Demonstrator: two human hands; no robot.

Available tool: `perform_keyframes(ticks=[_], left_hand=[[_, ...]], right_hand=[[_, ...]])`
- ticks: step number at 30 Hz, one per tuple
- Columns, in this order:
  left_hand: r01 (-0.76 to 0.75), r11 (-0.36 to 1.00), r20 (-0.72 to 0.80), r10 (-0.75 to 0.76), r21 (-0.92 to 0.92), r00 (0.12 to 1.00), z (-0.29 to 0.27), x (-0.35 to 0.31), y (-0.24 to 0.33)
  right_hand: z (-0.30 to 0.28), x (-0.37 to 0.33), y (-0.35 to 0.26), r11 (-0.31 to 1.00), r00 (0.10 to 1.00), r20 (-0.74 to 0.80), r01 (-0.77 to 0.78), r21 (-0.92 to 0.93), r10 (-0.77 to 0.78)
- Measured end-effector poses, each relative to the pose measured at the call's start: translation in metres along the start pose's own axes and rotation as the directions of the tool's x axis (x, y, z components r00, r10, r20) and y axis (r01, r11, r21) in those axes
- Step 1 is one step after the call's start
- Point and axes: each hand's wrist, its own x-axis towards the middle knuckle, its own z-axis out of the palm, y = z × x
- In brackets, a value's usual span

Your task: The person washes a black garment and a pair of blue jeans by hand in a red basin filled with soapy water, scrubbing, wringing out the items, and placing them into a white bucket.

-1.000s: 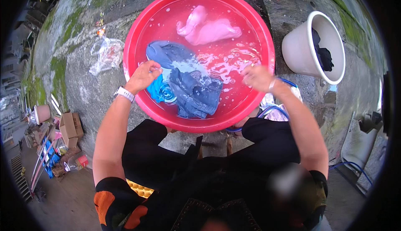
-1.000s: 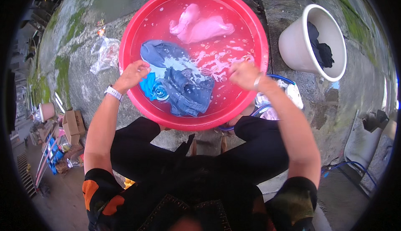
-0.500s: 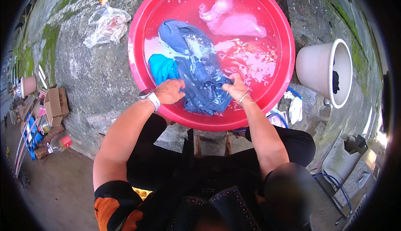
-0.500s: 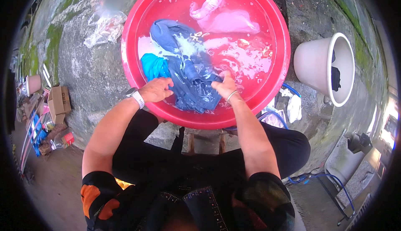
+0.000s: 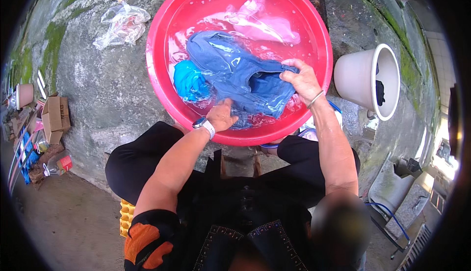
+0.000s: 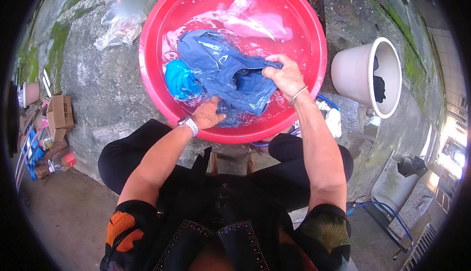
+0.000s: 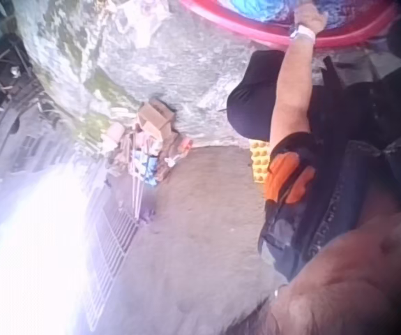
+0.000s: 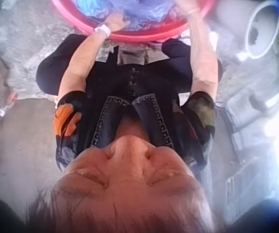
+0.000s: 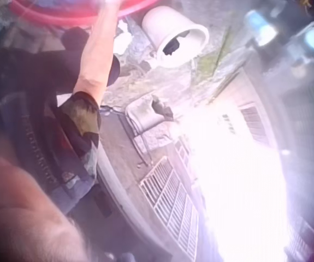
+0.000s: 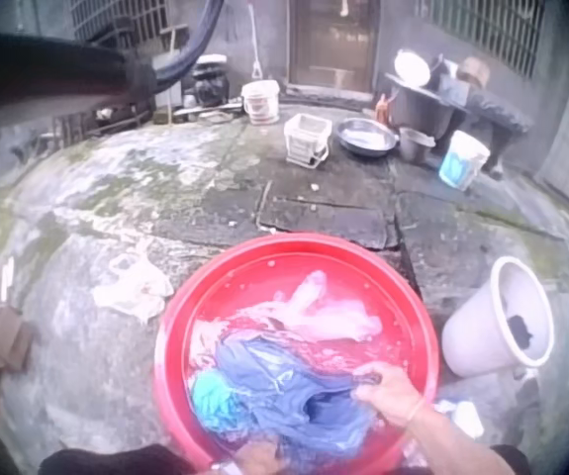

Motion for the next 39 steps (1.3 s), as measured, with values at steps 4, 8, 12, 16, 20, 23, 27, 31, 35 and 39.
perform_keyframes(ticks=[4, 8, 12, 16, 20, 23, 27, 31, 35, 39], left_hand=[[0.121, 0.968, -0.121, -0.15, -0.221, 0.981, -0.032, -0.004, 0.033], [-0.254, 0.877, -0.348, 0.107, -0.409, 0.931, -0.07, -0.021, 0.102], [-0.31, 0.813, -0.404, 0.102, -0.493, 0.909, -0.075, 0.001, 0.121], [-0.213, 0.803, -0.333, 0.02, -0.556, 0.943, -0.074, 0.016, 0.051], [-0.086, 0.697, -0.283, -0.173, -0.712, 0.943, -0.086, 0.004, 0.026], [-0.115, 0.513, -0.245, -0.192, -0.85, 0.95, -0.078, 0.002, 0.009], [-0.091, 0.464, -0.197, -0.187, -0.881, 0.962, -0.076, -0.007, 0.011], [-0.151, 0.632, -0.243, -0.06, -0.76, 0.968, -0.065, -0.007, 0.013], [-0.184, 0.812, -0.335, -0.015, -0.554, 0.942, -0.034, -0.002, 0.009], [-0.071, 0.918, -0.291, -0.05, -0.39, 0.955, -0.008, 0.005, -0.027]], right_hand=[[-0.017, 0.006, -0.016, 0.975, 0.989, -0.03, 0.135, -0.177, -0.143], [0.005, -0.001, -0.028, 1.0, 0.998, -0.06, 0.021, 0.01, -0.021], [0.062, 0.002, -0.046, 0.991, 0.992, 0.123, 0.019, 0.129, -0.035], [0.052, 0.015, -0.032, 0.996, 0.969, 0.231, 0.078, 0.034, -0.083], [0.004, 0.021, 0.003, 1.0, 0.999, -0.043, -0.001, 0.008, 0.001], [-0.018, 0.027, 0.055, 0.97, 0.956, -0.189, -0.238, -0.047, 0.225], [0.005, 0.021, 0.073, 0.913, 0.893, -0.318, -0.378, -0.154, 0.317], [0.016, 0.043, 0.113, 0.895, 0.875, -0.33, -0.42, -0.15, 0.355], [0.012, 0.055, 0.175, 0.953, 0.929, -0.233, -0.302, -0.025, 0.288], [0.021, 0.025, 0.141, 0.913, 0.921, -0.005, -0.386, 0.135, 0.39]])
